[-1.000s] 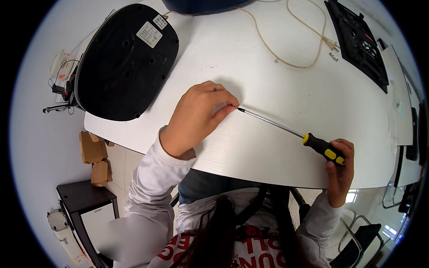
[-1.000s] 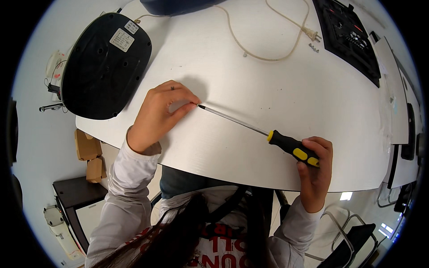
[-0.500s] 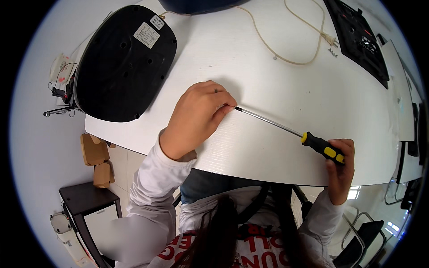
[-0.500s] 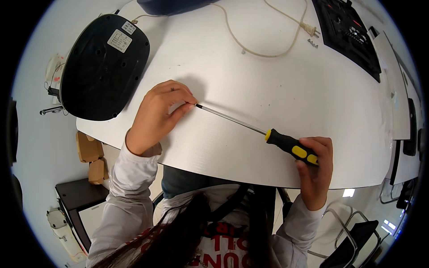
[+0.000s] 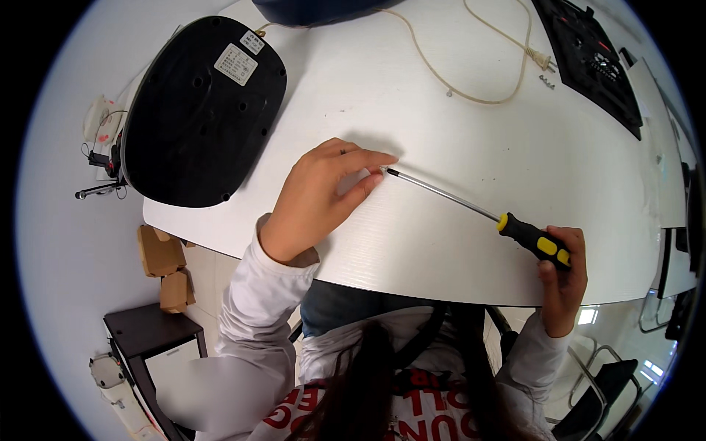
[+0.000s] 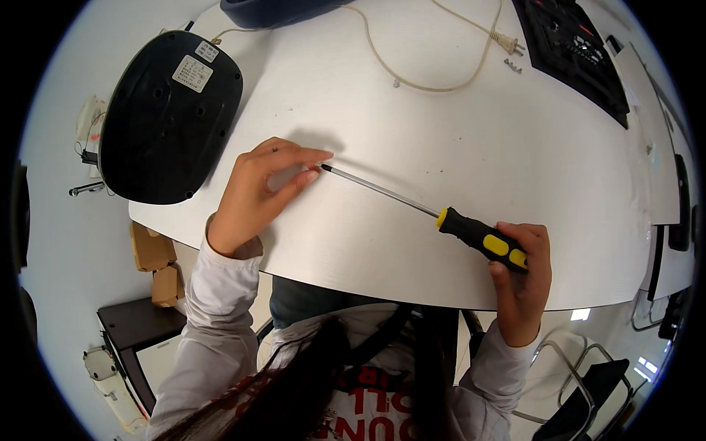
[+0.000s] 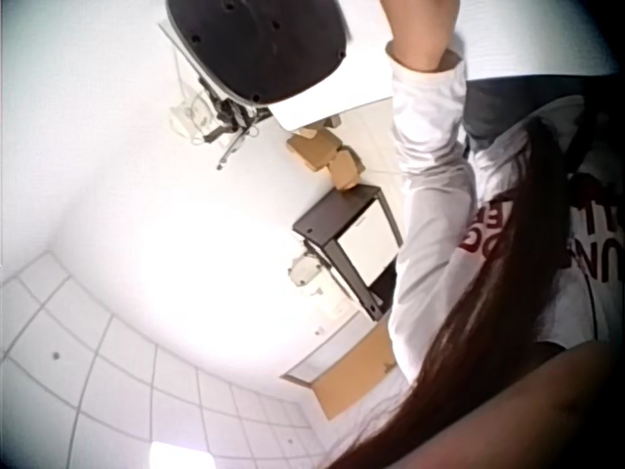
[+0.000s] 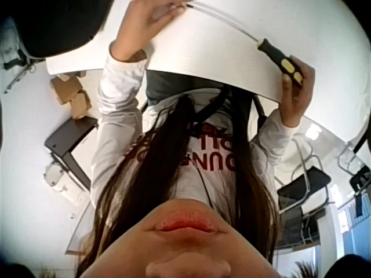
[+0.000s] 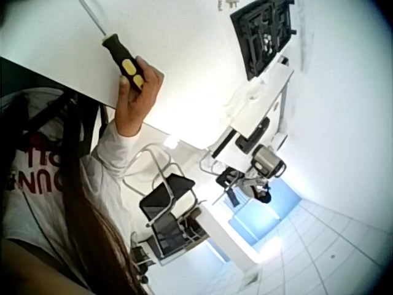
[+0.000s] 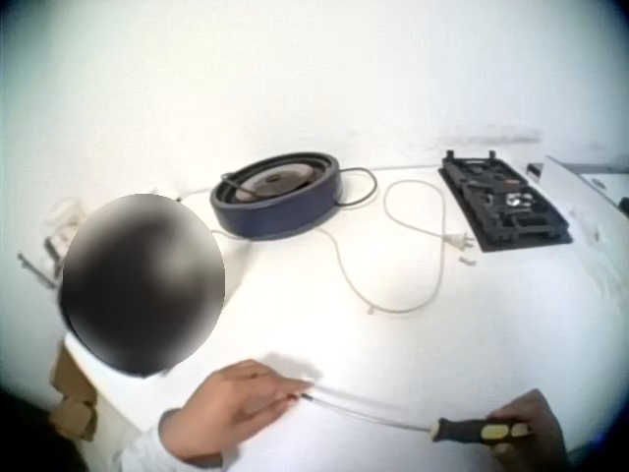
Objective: The person uses a screwdriver to tighten screws on the underside of a black fan base, then attaches the white fan motor assembly to the base and secures it with additional screws. The person handles the fan base, motor assembly, and screws throughout the process.
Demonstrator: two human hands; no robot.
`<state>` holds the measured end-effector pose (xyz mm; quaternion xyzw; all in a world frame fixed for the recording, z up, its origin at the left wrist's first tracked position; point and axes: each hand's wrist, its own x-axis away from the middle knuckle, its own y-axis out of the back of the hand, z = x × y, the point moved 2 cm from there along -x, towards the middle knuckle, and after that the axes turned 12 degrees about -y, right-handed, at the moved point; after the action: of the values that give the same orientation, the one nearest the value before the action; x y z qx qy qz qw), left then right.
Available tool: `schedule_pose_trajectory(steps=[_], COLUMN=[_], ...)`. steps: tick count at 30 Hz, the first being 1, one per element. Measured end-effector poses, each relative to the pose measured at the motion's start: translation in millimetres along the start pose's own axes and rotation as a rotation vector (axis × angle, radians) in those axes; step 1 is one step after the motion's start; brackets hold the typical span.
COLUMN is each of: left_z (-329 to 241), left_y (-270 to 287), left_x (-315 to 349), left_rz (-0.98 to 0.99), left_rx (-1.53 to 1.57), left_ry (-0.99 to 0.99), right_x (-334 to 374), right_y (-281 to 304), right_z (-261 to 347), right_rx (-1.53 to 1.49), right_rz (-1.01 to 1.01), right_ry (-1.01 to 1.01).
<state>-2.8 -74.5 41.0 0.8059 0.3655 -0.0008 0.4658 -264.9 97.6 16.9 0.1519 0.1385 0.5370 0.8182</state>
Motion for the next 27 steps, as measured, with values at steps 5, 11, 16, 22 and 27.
schedule_pose_trajectory(steps=[5,11,16,22,27], left_z=[-14.5,-17.6,32.1,49.2,44.7], left_y=[18.7,64.4,76.7,66.7,94.9], left_x=[10.9,90.4,122.2,99.2,111.0], left_rz=[-0.164,-1.045,-1.205,-1.174,-1.267], left_rx=[-0.166,-0.889,-0.094,0.343,0.417], left_ry=[0.005,0.079,0.226,0.338,0.266], right_x=[2.6,18.3,28.4,22.4,19.7], right_y=[-0.4,-13.8,-35.4,-35.0,-29.6], right_z=[-4.2,7.8,19.6,25.5,34.7], right_rx=[-0.017,-0.06,0.032,0.099,0.099], right_rz=[-0.023,-0.093,-0.005,0.005,0.021], right_ry=[-0.048,-0.085,-0.064,-0.059,-0.038])
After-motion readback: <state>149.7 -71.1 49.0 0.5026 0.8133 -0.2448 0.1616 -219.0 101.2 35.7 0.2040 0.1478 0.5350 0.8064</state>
